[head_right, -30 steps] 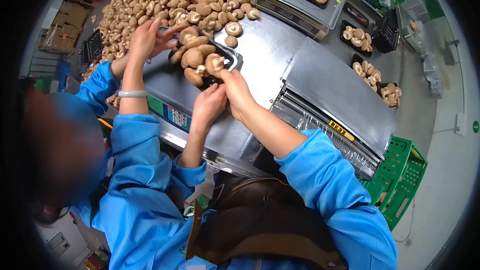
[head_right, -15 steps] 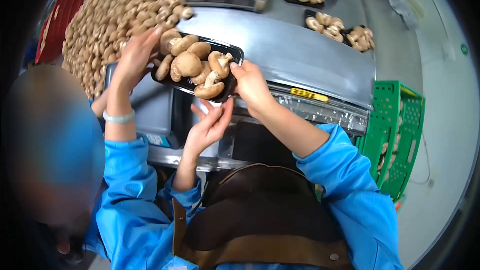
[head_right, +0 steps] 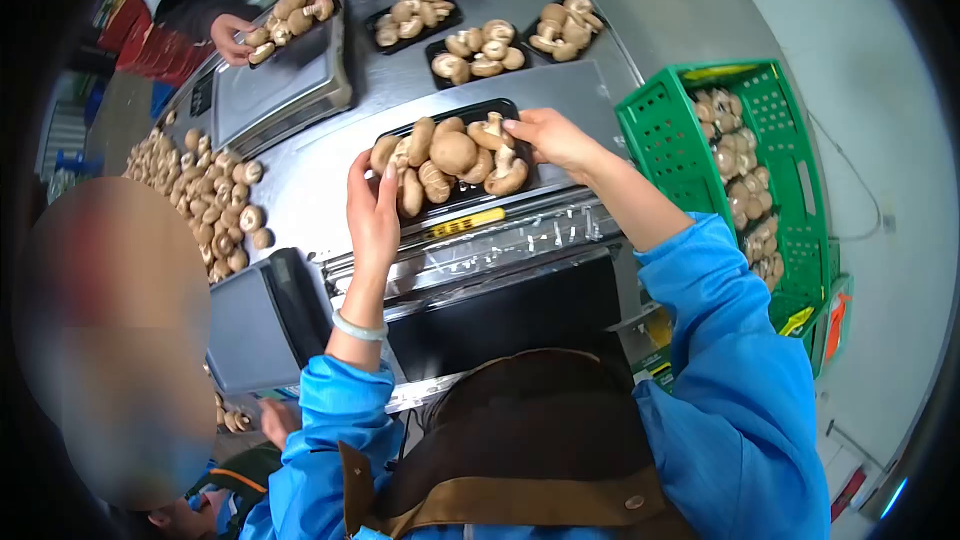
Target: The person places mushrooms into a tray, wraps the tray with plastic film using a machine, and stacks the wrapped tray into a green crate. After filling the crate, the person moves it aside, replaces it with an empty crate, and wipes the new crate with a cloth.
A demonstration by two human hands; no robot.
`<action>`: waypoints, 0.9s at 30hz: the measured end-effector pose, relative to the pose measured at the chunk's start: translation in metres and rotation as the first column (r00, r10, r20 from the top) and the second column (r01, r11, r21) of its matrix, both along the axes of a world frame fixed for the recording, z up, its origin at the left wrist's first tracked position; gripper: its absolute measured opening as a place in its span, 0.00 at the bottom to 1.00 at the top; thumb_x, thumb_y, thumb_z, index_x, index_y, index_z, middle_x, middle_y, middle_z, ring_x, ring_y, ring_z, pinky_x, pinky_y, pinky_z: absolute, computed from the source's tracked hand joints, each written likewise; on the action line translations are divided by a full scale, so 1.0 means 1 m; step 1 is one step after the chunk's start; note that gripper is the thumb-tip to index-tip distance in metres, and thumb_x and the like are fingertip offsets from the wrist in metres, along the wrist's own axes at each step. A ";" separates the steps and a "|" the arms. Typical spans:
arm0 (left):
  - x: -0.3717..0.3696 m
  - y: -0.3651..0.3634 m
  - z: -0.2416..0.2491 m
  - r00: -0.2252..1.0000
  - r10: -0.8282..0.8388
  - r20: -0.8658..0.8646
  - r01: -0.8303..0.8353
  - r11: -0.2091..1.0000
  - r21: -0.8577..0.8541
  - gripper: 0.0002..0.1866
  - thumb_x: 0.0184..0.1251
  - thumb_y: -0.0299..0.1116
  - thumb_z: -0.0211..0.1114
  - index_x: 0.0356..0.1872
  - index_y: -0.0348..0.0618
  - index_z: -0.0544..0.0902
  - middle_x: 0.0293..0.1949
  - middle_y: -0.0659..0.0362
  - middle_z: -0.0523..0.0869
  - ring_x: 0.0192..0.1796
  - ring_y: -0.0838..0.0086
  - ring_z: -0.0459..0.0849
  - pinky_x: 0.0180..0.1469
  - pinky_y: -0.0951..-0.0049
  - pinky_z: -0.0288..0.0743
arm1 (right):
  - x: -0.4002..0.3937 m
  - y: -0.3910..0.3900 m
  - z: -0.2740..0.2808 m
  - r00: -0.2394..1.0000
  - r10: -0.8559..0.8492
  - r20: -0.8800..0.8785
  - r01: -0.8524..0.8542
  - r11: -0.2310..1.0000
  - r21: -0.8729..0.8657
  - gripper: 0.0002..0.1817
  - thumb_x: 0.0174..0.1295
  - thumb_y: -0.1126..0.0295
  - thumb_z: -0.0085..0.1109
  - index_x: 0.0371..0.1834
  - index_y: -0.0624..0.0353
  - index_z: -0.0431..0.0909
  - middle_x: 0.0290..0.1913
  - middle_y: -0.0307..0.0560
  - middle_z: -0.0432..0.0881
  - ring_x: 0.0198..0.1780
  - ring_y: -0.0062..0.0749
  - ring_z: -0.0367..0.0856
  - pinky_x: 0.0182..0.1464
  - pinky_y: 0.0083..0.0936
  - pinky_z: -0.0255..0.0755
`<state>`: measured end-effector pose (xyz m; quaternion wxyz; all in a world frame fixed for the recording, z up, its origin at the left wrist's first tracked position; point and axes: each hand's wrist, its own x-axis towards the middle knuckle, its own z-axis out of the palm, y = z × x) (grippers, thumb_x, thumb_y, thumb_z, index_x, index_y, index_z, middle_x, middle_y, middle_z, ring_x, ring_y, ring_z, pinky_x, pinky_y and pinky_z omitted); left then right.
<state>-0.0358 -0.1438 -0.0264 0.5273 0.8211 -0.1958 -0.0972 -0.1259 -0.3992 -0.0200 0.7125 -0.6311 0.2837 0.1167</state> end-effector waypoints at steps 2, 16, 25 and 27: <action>-0.019 -0.008 0.015 0.999 0.026 -0.037 -0.024 0.998 0.052 0.22 0.73 0.37 0.56 0.61 0.34 0.68 0.47 0.49 0.78 0.44 0.67 0.79 0.50 0.68 0.73 | -0.011 -0.004 0.008 1.000 -0.010 0.003 0.010 0.990 -0.142 0.19 0.69 0.59 0.54 0.52 0.64 0.77 0.43 0.44 0.84 0.42 0.26 0.82 0.43 0.24 0.76; -0.009 -0.052 0.008 0.836 -0.296 0.463 0.239 0.955 0.178 0.24 0.66 0.35 0.59 0.63 0.40 0.73 0.63 0.50 0.74 0.64 0.55 0.69 0.66 0.63 0.62 | -0.011 0.028 -0.024 0.838 0.184 0.513 0.297 0.635 -0.713 0.26 0.66 0.54 0.56 0.60 0.62 0.72 0.63 0.55 0.71 0.70 0.54 0.58 0.70 0.43 0.54; -0.038 0.110 0.029 0.938 0.226 0.263 -0.326 0.833 0.448 0.12 0.62 0.36 0.68 0.33 0.35 0.85 0.25 0.54 0.83 0.31 0.76 0.78 0.37 0.72 0.73 | -0.149 -0.006 0.026 0.982 -0.040 0.182 0.184 0.359 -0.915 0.15 0.57 0.57 0.66 0.36 0.59 0.82 0.40 0.46 0.79 0.46 0.40 0.75 0.53 0.35 0.65; -0.068 0.108 0.017 0.884 -0.018 0.468 -0.305 0.737 0.603 0.10 0.53 0.36 0.73 0.26 0.40 0.85 0.27 0.54 0.84 0.32 0.59 0.79 0.37 0.57 0.72 | -0.160 0.013 0.014 0.994 -0.006 0.109 0.109 0.142 -0.984 0.18 0.52 0.53 0.69 0.24 0.59 0.82 0.31 0.42 0.76 0.39 0.39 0.73 0.45 0.36 0.62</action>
